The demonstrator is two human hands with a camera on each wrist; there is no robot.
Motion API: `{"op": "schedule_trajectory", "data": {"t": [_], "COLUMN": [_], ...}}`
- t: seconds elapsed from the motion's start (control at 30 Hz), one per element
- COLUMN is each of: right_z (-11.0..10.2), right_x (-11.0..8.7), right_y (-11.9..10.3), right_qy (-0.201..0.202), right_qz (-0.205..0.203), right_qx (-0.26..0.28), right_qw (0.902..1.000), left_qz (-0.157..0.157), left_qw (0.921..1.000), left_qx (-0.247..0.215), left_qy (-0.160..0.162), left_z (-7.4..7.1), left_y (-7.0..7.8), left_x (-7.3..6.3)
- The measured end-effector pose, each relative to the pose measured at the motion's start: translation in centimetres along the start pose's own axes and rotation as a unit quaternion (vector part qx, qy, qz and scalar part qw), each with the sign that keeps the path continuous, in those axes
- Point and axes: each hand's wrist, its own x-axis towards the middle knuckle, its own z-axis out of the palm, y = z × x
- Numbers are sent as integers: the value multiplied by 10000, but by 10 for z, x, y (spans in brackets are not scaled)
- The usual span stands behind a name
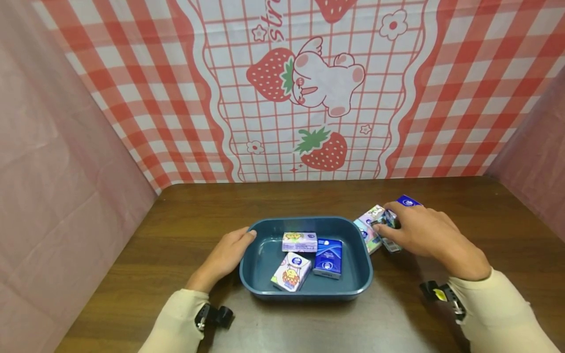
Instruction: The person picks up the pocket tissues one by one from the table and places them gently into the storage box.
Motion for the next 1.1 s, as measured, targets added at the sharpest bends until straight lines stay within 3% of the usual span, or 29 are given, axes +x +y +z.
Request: {"op": "schedule_trajectory", "data": {"t": [1.1], "right_z": [-1], "right_x": [-1], "right_y": [-7], "right_qy": [280], "right_qz": [-97], "right_qx": [64], "right_qw": [9995], "left_qz": [8], "left_qw": [10000], "left_qx": [17], "left_qy": [-36], "left_z": [0], "left_y": [0], "left_x": [1]}}
